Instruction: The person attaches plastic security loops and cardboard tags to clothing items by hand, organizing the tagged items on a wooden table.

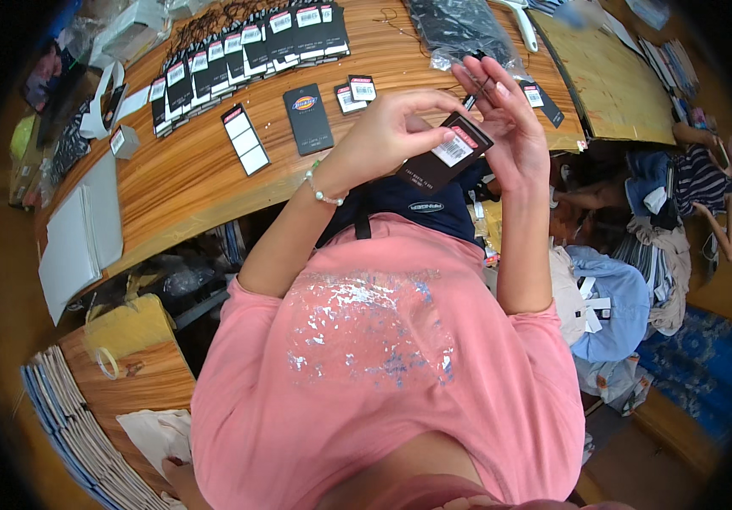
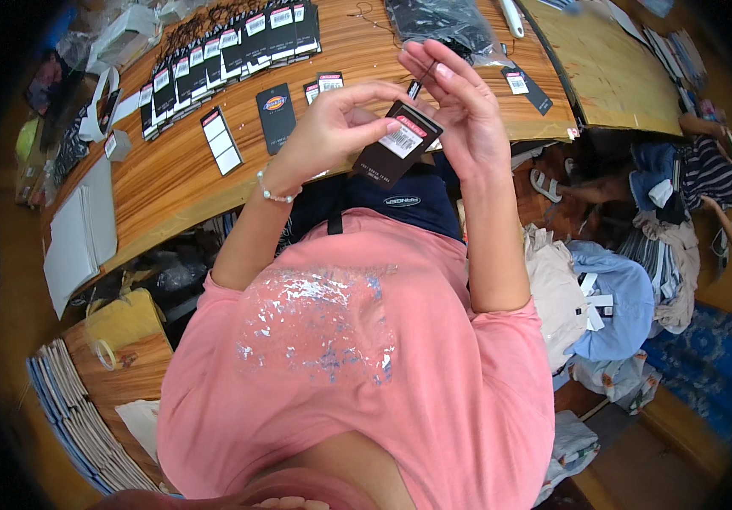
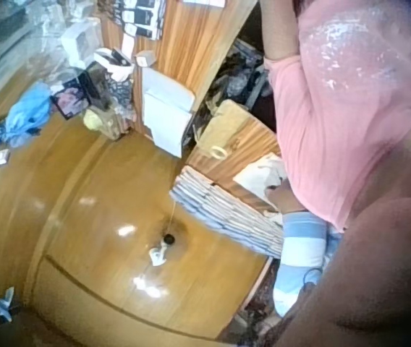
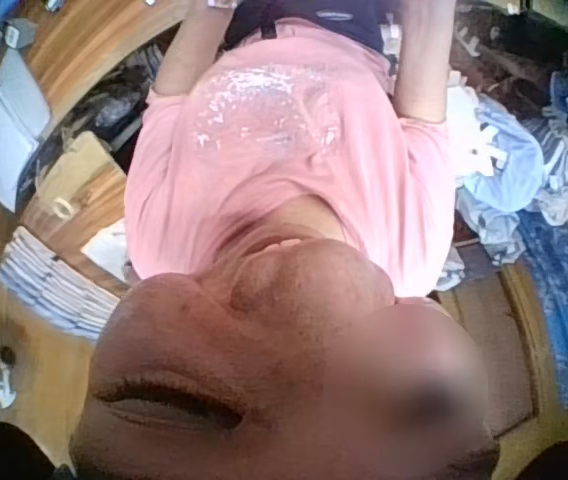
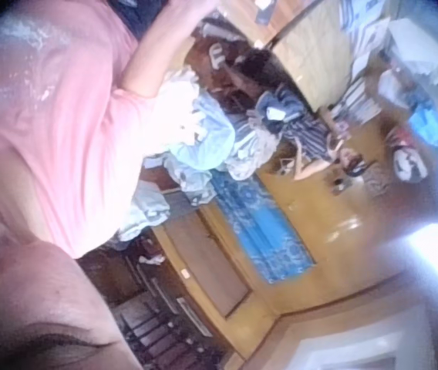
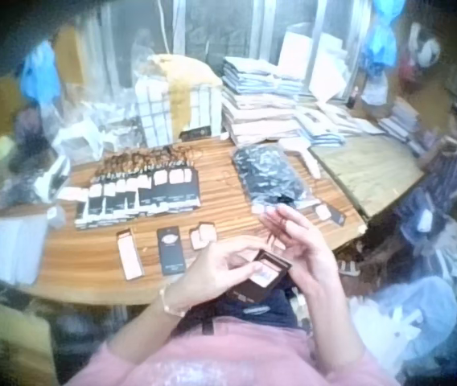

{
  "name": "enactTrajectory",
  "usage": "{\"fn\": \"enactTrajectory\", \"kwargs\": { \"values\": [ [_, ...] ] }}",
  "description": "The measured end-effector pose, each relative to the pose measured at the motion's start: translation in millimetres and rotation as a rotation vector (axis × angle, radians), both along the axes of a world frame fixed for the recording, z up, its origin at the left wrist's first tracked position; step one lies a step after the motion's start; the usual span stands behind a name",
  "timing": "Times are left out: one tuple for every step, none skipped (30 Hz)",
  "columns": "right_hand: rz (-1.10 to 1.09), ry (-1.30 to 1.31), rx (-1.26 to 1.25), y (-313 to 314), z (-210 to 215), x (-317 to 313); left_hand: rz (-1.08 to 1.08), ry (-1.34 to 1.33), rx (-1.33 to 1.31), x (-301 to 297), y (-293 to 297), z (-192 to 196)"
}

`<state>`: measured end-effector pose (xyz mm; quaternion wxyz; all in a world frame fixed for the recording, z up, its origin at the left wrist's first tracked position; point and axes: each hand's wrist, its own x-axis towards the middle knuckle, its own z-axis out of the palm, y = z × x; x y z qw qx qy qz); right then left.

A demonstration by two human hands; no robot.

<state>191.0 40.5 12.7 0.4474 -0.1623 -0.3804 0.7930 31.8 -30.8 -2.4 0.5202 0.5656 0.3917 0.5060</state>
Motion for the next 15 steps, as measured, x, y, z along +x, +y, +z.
{"fn": "enactTrajectory", "kwargs": {
  "values": [
    [-0.068,-0.035,-0.012,-1,1,4,0.007,0.044,0.037,0,-1,-5],
    [-0.110,-0.060,-0.025,1,2,9,-0.004,0.088,0.092,3,3,-7],
    [-0.158,-0.085,-0.038,1,0,13,0.013,0.161,0.198,6,-1,-7],
    [-0.229,-0.111,-0.033,7,-1,19,0.071,0.246,0.263,7,-2,-13],
    [-0.227,-0.080,-0.043,10,-5,18,0.016,0.107,0.061,7,-7,-15],
    [-0.206,-0.044,-0.033,17,-16,18,0.029,0.172,0.088,4,-12,-20],
    [-0.228,0.001,-0.131,17,-14,8,0.047,0.134,0.017,0,-16,-26],
    [-0.249,0.046,-0.145,24,-19,16,0.024,0.138,-0.001,7,-16,-24],
    [-0.262,0.097,-0.123,28,-24,27,-0.007,0.079,-0.061,15,-14,-29],
    [-0.269,0.129,-0.151,30,-26,37,-0.028,0.035,-0.091,22,-8,-41],
    [-0.282,0.135,-0.179,27,-24,42,-0.037,0.011,-0.073,27,-8,-40],
    [-0.289,0.139,-0.208,27,-22,46,-0.040,-0.013,-0.057,33,-7,-38],
    [-0.284,0.142,-0.184,28,-21,45,-0.042,-0.023,-0.076,32,-7,-39],
    [-0.242,0.126,-0.149,28,-19,41,-0.040,-0.034,-0.095,31,-6,-40],
    [-0.195,0.110,-0.115,28,-16,36,-0.033,-0.046,-0.114,27,-6,-40]
  ]
}}
